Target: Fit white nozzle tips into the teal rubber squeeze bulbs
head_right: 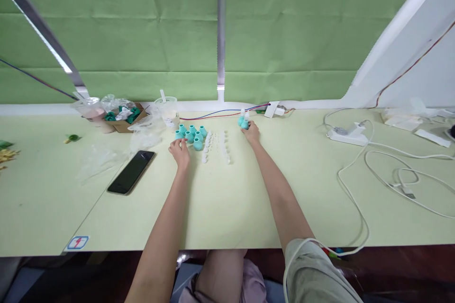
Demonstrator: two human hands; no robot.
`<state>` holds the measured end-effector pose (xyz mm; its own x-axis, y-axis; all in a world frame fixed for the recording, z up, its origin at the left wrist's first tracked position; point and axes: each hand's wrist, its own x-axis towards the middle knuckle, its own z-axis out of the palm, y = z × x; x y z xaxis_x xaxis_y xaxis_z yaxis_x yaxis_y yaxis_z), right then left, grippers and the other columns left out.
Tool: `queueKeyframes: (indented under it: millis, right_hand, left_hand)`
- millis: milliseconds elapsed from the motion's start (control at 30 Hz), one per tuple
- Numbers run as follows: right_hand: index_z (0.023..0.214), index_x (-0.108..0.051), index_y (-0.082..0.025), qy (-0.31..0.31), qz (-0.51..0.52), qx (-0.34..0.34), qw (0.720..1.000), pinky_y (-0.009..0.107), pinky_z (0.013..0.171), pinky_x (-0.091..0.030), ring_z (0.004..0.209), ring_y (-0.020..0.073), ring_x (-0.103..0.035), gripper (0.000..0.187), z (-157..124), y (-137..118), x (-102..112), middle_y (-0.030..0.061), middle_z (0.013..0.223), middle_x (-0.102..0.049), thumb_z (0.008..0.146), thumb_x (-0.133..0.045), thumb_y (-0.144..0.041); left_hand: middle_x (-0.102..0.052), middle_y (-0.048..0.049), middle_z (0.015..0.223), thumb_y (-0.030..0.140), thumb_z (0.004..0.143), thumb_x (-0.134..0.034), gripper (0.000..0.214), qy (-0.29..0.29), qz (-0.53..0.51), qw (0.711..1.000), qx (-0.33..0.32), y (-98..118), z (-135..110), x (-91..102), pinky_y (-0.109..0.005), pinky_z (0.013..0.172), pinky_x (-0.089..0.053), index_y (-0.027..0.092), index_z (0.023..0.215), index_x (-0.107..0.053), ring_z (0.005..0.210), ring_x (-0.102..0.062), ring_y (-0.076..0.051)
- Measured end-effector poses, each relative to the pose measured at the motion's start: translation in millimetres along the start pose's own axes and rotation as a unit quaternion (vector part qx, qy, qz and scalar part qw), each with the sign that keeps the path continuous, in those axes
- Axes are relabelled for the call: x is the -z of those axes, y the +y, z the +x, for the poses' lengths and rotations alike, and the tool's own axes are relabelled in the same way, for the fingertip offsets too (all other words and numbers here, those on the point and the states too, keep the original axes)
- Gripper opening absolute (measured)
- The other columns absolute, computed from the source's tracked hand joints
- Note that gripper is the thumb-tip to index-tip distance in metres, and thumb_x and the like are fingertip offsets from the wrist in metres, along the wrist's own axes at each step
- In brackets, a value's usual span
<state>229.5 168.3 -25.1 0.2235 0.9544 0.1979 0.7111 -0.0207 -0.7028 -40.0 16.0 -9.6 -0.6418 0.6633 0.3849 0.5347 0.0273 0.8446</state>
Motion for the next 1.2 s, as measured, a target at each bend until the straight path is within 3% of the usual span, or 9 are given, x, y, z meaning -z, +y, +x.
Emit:
queueKeyframes:
  millis: [200, 433, 567, 667, 767, 867, 933, 1067, 1200]
  right_hand:
    - [0.105, -0.054, -0.023, 0.016, -0.008, 0.003, 1.000, 0.034, 0.085, -0.043, 0.099, 0.0206, -0.059, 0.039, -7.9, -5.1, -2.1, 0.0040, 0.109, -0.066, 0.069, -0.068, -0.032]
    - [0.113, -0.046, -0.024, 0.008, -0.014, -0.013, 1.000, 0.038, 0.091, -0.038, 0.108, 0.0226, -0.055, 0.050, -12.5, -10.3, 0.1, 0.0047, 0.111, -0.063, 0.069, -0.068, -0.031]
    - [0.123, -0.036, -0.019, -0.006, 0.023, -0.057, 0.998, 0.033, 0.091, -0.039, 0.110, 0.0220, -0.053, 0.073, -16.9, -15.2, 11.5, 0.0093, 0.114, -0.059, 0.061, -0.074, -0.027]
    - [0.118, -0.040, -0.018, 0.016, 0.040, -0.060, 0.997, 0.031, 0.087, -0.041, 0.104, 0.0217, -0.054, 0.064, -28.4, -18.5, 27.3, 0.0124, 0.116, -0.056, 0.063, -0.071, -0.025]
    - [0.110, -0.048, -0.022, -0.005, 0.067, 0.035, 0.997, 0.030, 0.080, -0.044, 0.089, 0.0183, -0.057, 0.042, -54.3, -24.6, 47.4, 0.0060, 0.105, -0.060, 0.072, -0.062, -0.028]
    - [0.099, -0.059, -0.024, -0.151, 0.074, 0.207, 0.964, 0.027, 0.072, -0.043, 0.075, 0.0153, -0.056, 0.025, -92.2, -34.7, 66.5, 0.0018, 0.094, -0.064, 0.078, -0.059, -0.037]
    - [0.093, -0.064, -0.026, -0.206, 0.031, 0.271, 0.940, 0.027, 0.068, -0.040, 0.071, 0.0139, -0.055, 0.022, -117.8, -41.8, 75.1, -0.0003, 0.093, -0.065, 0.077, -0.061, -0.041]
    - [0.090, -0.066, -0.028, -0.214, -0.030, 0.299, 0.929, 0.025, 0.063, -0.036, 0.067, 0.0115, -0.054, 0.022, -153.3, -49.6, 79.3, -0.0036, 0.091, -0.066, 0.073, -0.067, -0.042]
    - [0.092, -0.063, -0.028, -0.168, -0.055, 0.321, 0.930, 0.024, 0.062, -0.034, 0.069, 0.0112, -0.055, 0.024, -165.2, -48.2, 75.9, -0.0045, 0.089, -0.063, 0.072, -0.069, -0.040]
  left_hand:
    - [-0.055, -0.0109, 0.106, 0.026, 0.089, -0.041, 0.024, 0.003, -0.004, 1.000, 0.007, -1.0, -0.5, -0.1, -0.044, 0.097, -0.034, 0.021, 0.085, -0.064, 0.110, -0.042, -0.027]
    - [-0.055, -0.0107, 0.105, 0.026, 0.088, -0.041, 0.024, -0.006, 0.009, 1.000, 0.003, -0.7, -0.2, -0.6, -0.043, 0.099, -0.032, 0.021, 0.086, -0.065, 0.109, -0.043, -0.026]
    - [-0.055, -0.0108, 0.105, 0.026, 0.088, -0.041, 0.025, -0.004, 0.011, 1.000, -0.001, -1.4, 0.3, -1.1, -0.044, 0.098, -0.033, 0.020, 0.086, -0.065, 0.110, -0.044, -0.026]
    - [-0.055, -0.0114, 0.105, 0.025, 0.089, -0.041, 0.025, -0.001, 0.007, 1.000, -0.004, -1.4, 0.3, -1.7, -0.044, 0.098, -0.033, 0.020, 0.085, -0.065, 0.109, -0.044, -0.026]
    - [-0.055, -0.0121, 0.106, 0.025, 0.089, -0.042, 0.024, -0.002, 0.011, 1.000, -0.001, 0.3, -0.2, -1.9, -0.043, 0.098, -0.034, 0.020, 0.085, -0.065, 0.109, -0.044, -0.026]
    - [-0.055, -0.0123, 0.107, 0.023, 0.089, -0.042, 0.023, -0.005, 0.015, 1.000, -0.003, 3.3, -1.1, -1.5, -0.042, 0.099, -0.033, 0.019, 0.086, -0.064, 0.111, -0.043, -0.026]
    - [-0.055, -0.0125, 0.107, 0.022, 0.090, -0.041, 0.024, -0.011, 0.016, 1.000, -0.014, 5.6, -1.6, -1.0, -0.042, 0.100, -0.032, 0.018, 0.087, -0.064, 0.111, -0.043, -0.025]
    - [-0.056, -0.0130, 0.106, 0.021, 0.091, -0.039, 0.025, -0.015, 0.013, 0.999, -0.042, 9.7, -2.6, 0.0, -0.043, 0.099, -0.031, 0.016, 0.087, -0.063, 0.111, -0.043, -0.024]
    - [-0.056, -0.0121, 0.105, 0.024, 0.090, -0.041, 0.023, 0.006, 0.011, 0.998, -0.063, 12.2, -4.6, 1.1, -0.042, 0.098, -0.033, 0.018, 0.083, -0.062, 0.109, -0.044, -0.025]
